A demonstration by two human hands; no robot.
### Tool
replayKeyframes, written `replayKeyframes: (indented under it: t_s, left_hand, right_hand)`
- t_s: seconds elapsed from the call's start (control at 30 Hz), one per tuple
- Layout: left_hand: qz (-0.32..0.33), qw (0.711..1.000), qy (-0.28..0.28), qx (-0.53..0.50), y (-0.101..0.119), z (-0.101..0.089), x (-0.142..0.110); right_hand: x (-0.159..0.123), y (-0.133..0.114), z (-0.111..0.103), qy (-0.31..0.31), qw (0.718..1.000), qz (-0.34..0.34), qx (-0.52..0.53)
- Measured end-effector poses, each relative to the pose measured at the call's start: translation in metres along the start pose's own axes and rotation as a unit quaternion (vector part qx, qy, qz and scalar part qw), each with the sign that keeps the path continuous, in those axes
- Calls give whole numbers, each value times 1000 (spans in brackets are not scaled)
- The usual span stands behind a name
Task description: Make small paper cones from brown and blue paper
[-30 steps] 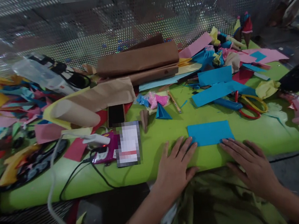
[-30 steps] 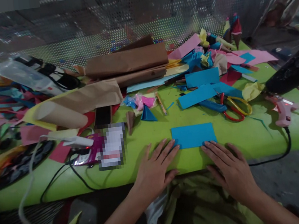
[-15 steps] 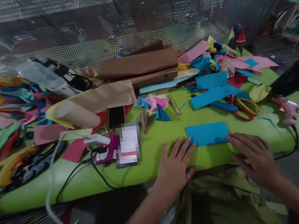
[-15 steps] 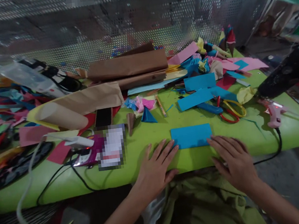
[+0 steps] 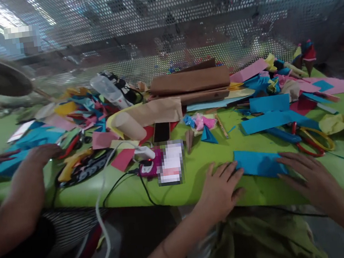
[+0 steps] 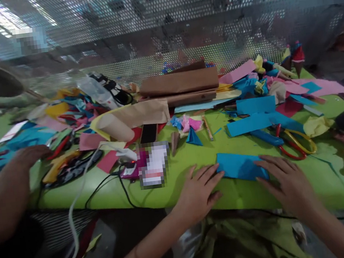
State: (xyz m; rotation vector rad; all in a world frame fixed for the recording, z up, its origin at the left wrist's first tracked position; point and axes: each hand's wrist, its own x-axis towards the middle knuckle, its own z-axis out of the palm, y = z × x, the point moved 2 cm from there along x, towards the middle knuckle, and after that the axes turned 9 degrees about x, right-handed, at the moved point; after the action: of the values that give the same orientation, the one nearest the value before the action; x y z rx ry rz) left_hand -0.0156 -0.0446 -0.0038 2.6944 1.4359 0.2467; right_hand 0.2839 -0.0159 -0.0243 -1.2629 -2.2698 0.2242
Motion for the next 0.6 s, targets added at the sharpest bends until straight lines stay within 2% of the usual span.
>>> replayKeyframes:
  t_s: [0.1,0.23,0.37,0.43,0.5,0.6]
  left_hand:
    - [-25,999,21,-39,-1,-6,10]
    - [-65,993,45,-87,-6,-12,24]
    - [-121,981,55,-139,-16,-13,43]
    - [-137,969,53,-200,-20,-10,54]
    - [-158,939,59,-299,-25,-7,68]
    - [-187,856,92,-472,-35,-7,94]
  right_hand:
    - [27,6,9,-39,999,-23,-12]
    - [44,15,18,-75,997,-22,-29]
    - [54,21,17,-91,995,-10,-33]
    - [61,20,12,-99,995,2,-8]
    - [71,17,6,-113,993,15,41]
    - [96,9,-7,-100,990,36,91]
